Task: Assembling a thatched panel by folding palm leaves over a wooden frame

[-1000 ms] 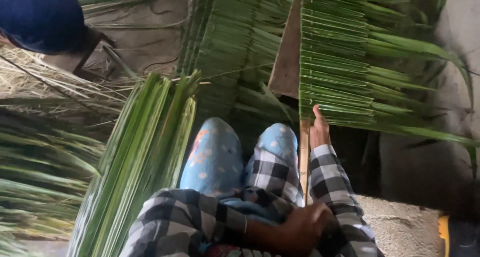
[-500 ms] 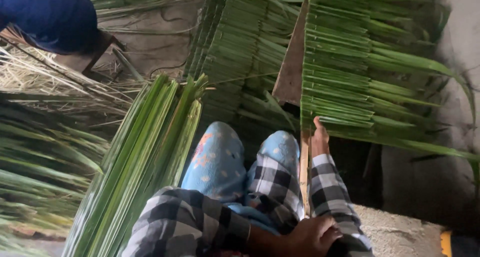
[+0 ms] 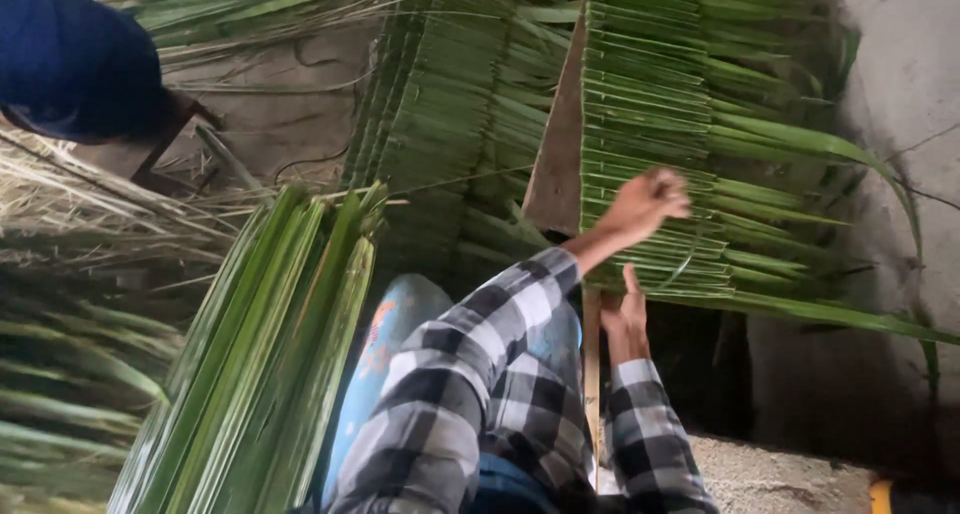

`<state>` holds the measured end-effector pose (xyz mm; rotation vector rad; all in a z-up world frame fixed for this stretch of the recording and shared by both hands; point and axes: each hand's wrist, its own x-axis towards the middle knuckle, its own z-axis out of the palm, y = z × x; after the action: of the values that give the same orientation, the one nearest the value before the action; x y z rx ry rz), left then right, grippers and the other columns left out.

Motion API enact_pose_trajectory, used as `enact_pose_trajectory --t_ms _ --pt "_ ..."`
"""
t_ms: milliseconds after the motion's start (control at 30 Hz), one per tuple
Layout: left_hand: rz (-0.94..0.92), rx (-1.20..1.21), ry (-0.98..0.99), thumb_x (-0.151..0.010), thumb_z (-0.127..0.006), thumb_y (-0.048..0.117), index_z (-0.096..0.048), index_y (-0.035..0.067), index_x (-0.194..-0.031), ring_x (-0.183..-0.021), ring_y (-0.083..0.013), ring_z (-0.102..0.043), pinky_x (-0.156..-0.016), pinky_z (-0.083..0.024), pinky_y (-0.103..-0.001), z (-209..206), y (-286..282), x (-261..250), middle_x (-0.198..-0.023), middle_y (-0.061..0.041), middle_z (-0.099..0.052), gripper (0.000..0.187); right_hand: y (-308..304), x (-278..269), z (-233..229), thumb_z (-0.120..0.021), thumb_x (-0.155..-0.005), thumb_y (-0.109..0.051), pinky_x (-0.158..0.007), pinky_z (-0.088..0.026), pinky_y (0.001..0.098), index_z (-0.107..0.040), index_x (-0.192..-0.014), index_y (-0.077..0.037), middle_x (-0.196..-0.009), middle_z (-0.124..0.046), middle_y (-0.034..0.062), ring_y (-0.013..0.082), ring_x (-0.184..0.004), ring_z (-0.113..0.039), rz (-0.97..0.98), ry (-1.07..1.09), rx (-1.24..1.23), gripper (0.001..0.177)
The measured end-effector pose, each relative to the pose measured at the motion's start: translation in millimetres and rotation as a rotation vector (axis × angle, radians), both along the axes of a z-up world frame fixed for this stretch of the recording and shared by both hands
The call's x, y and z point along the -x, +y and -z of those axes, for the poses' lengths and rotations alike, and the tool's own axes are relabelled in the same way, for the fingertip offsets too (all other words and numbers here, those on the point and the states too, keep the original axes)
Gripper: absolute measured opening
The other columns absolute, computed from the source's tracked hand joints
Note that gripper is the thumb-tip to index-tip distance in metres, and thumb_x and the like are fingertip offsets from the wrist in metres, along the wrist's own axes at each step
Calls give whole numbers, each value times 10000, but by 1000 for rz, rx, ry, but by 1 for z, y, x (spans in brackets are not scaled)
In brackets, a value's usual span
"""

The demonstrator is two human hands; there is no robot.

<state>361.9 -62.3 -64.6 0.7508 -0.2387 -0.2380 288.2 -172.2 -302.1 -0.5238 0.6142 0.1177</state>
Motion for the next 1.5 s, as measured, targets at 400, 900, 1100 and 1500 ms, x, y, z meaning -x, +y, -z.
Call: enact_pose_trajectory --t_ms 400,900,1100,1500 --pt "-17 -1568 -622 -918 -561 2 -711 18 -928 -823 -387 -766 -686 -619 -515 25 39 -21 -852 -203 -741 151 25 8 -63 -973 -761 -390 -955 -562 532 -557 -1335 -12 -1206 -675 231 369 -1044 -676 -72 219 39 804" --pt "32 -1569 -219 -910 -547 13 -731 -60 -997 -940 -412 -759 -792 -631 -507 98 26 -43 -939 -232 -757 216 29 19 -58 -953 -739 -471 -913 -577 512 -371 -1520 15 -1252 -597 298 356 -1056 -671 -192 328 259 1088" --pt "-3 -1278 -261 -852 -699 -20 -683 -159 -1011 -946 -531 -711 -775 -602 -601 82 54 -25 -962 -363 -692 212 19 39 -86 -808 -851 -544 -980 -544 595 -469 -1399 26 -1287 -577 255 394 -1150 -629 -328 139 10 860" --pt "-294 -1184 -199 -915 -725 187 -716 22 -1129 -888 -444 -738 -757 -595 -555 20 197 134 -941 -223 -763 271 64 85 -139 -750 -936 -425 -917 -549 509 -766 -1160 -55 -1112 -732 230 363 -1055 -683 -465 169 1029 432"
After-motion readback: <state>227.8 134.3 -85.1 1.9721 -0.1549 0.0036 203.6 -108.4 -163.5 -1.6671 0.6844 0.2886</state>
